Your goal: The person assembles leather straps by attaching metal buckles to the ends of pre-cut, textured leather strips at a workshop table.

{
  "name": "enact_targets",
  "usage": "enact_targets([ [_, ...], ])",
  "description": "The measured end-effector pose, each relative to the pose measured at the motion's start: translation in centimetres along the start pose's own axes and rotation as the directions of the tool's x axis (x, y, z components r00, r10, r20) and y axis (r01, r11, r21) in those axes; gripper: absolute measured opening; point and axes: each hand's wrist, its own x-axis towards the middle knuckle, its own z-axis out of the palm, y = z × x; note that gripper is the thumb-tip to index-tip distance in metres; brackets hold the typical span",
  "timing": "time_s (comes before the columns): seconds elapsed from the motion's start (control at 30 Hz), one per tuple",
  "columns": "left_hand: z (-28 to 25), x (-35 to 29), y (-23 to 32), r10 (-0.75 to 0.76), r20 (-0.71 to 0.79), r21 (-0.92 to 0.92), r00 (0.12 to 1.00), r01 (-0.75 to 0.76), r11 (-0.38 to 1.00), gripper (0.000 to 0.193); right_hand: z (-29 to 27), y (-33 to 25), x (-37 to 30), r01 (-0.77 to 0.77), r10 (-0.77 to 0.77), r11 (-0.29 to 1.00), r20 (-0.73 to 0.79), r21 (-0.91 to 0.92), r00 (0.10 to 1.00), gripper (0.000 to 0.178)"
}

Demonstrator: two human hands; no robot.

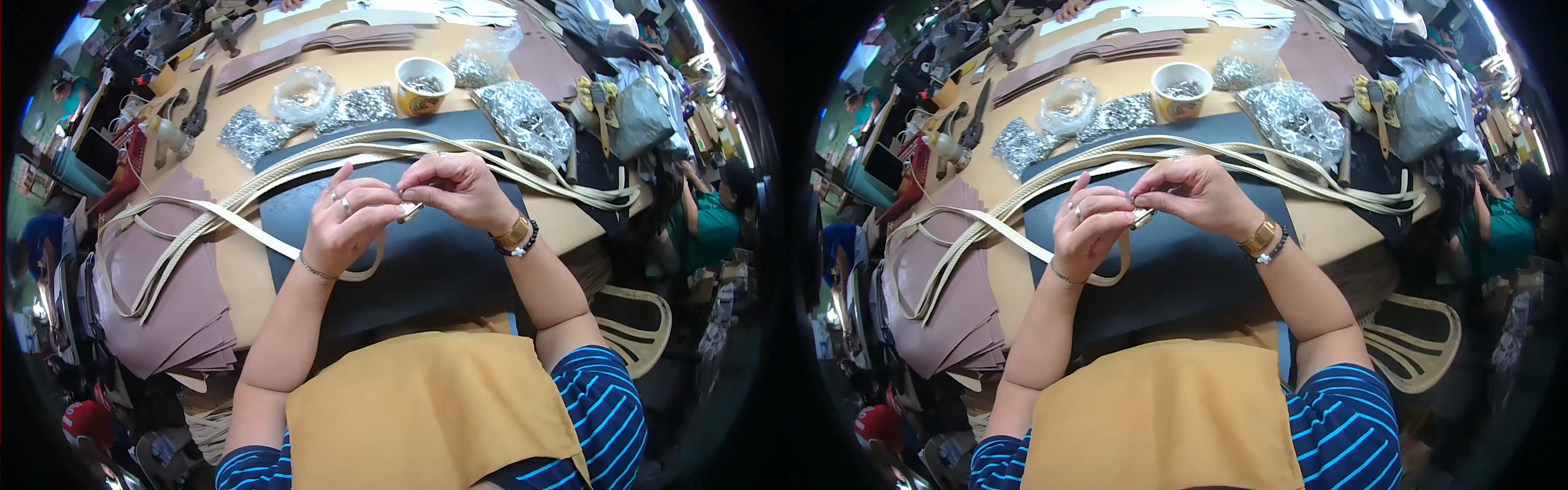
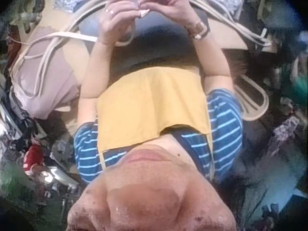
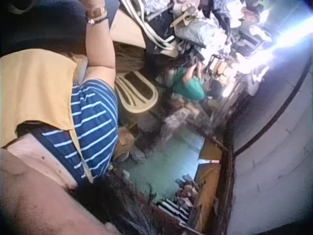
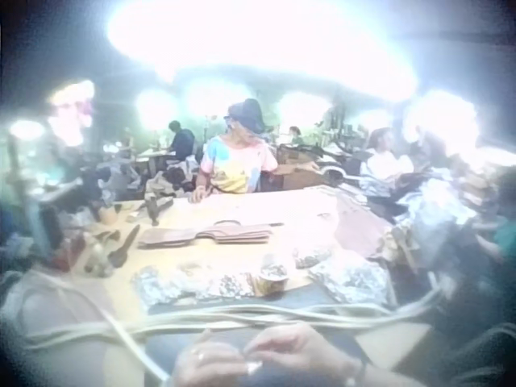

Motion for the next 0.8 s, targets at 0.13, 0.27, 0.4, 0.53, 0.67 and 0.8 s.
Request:
enact_targets([
  [0.13,0.4,-0.4,0.6,0.056,0.001,0.006,0.998,-0.056,0.998,0.016,-0.6,-1.5,-1.2,0.116,-0.102,0.968,0.077,-0.221,0.992,0.012],
  [0.27,0.8,-0.7,0.8,0.046,-0.012,-0.014,0.999,-0.047,0.999,0.017,-0.7,-2.4,-1.7,0.178,-0.147,0.913,0.112,-0.368,0.983,0.014],
  [0.4,0.8,-0.7,0.9,0.041,0.006,-0.025,0.999,-0.041,0.999,0.018,-0.7,-3.0,-1.7,0.244,-0.198,0.879,0.152,-0.409,0.968,0.013],
  [0.53,0.9,-0.8,0.9,0.036,0.000,-0.033,0.999,-0.036,0.999,0.016,-0.6,-3.8,-1.6,0.299,-0.228,0.827,0.202,-0.477,0.953,0.013],
  [0.67,0.9,-0.8,0.9,0.035,-0.007,-0.053,0.999,-0.036,0.998,0.016,-0.5,-4.7,-1.6,0.325,-0.230,0.778,0.238,-0.538,0.944,0.011],
  [0.8,0.8,-0.8,1.0,0.026,-0.003,-0.084,1.000,-0.026,0.996,0.014,-0.5,-4.9,-1.5,0.369,-0.242,0.728,0.287,-0.578,0.927,0.013],
])
